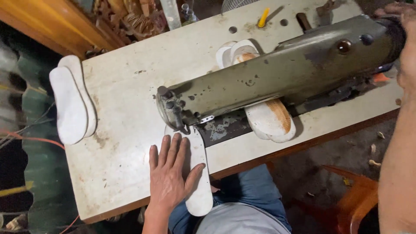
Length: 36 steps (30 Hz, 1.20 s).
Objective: Using an industrial sewing machine to stitch the edges of shoe insoles.
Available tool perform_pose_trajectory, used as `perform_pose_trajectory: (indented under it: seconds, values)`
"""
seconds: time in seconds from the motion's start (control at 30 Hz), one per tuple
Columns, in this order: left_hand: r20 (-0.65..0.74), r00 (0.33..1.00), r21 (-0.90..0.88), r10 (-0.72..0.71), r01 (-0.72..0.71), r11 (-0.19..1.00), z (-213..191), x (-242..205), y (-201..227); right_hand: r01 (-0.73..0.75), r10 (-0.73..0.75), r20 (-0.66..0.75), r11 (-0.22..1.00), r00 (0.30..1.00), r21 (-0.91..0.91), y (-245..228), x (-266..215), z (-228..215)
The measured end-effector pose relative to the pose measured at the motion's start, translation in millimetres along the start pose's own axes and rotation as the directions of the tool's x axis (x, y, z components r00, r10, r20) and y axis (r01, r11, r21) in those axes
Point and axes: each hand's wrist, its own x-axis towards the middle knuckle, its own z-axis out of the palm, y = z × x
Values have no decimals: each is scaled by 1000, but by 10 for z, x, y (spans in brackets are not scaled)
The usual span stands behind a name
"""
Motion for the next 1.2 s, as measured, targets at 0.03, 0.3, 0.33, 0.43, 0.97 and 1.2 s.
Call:
perform_pose_trajectory:
  seconds: [0.03, 0.3, 0.33, 0.43, 0.97, 1.2]
  values:
    - [-1, 1000, -2, 9, -9, 1000, 3, 3, -2, -3, 3, -8, 1000, 1000, -5, 27, 19, -12]
    - [-17, 1000, 37, -9, 10, 999, 51, 3, 27, -462, 447, -377, 885, 811, 57, -328, 105, 53]
    - [-17, 1000, 39, -8, 9, 999, 59, -1, 26, -462, 448, -378, 885, 810, 59, -377, 126, 54]
    - [11, 1000, 34, -26, 25, 999, 73, -12, 17, -329, 320, -387, 943, 865, 45, -504, 189, 85]
    - [-16, 1000, 48, -21, 22, 999, 74, -3, 28, -379, 388, -343, 920, 856, 95, -318, 121, 45]
    - [-23, 999, 34, -24, 24, 999, 61, 16, 46, -364, 491, -343, 854, 801, 373, -179, 135, 54]
